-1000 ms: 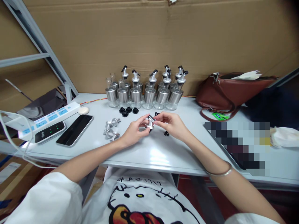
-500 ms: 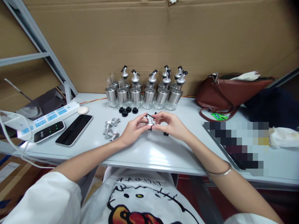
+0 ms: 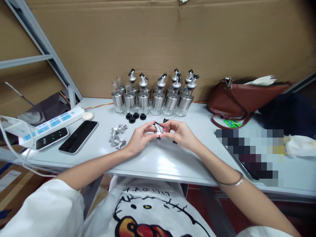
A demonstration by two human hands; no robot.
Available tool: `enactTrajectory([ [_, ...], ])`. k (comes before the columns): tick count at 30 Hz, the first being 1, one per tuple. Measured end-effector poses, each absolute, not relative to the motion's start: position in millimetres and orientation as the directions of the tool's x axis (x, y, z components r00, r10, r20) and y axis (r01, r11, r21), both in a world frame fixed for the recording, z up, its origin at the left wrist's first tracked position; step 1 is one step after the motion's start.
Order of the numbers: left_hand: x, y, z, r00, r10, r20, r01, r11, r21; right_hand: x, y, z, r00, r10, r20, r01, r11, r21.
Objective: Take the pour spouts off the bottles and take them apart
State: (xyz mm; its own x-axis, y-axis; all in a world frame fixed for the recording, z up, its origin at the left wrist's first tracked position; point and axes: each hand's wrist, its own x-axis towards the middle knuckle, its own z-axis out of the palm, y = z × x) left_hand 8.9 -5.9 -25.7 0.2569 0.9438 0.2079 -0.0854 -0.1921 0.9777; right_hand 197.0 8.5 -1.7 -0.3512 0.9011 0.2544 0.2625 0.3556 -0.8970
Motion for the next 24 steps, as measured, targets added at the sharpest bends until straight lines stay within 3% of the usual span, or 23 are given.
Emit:
enactTrajectory([
  [18,12,-5,-21,0.210,0.960,0.184,-0.137,-0.157,0.978,195,2,9,-0.384,0.866,0.319,0.355,0.458,-0.815],
  [24,10,-7,-12,0.241,0.935,0.262,-0.133,-0.236,0.963,195,1,13,-0.405,0.843,0.353,0.217,0.464,-0.859],
])
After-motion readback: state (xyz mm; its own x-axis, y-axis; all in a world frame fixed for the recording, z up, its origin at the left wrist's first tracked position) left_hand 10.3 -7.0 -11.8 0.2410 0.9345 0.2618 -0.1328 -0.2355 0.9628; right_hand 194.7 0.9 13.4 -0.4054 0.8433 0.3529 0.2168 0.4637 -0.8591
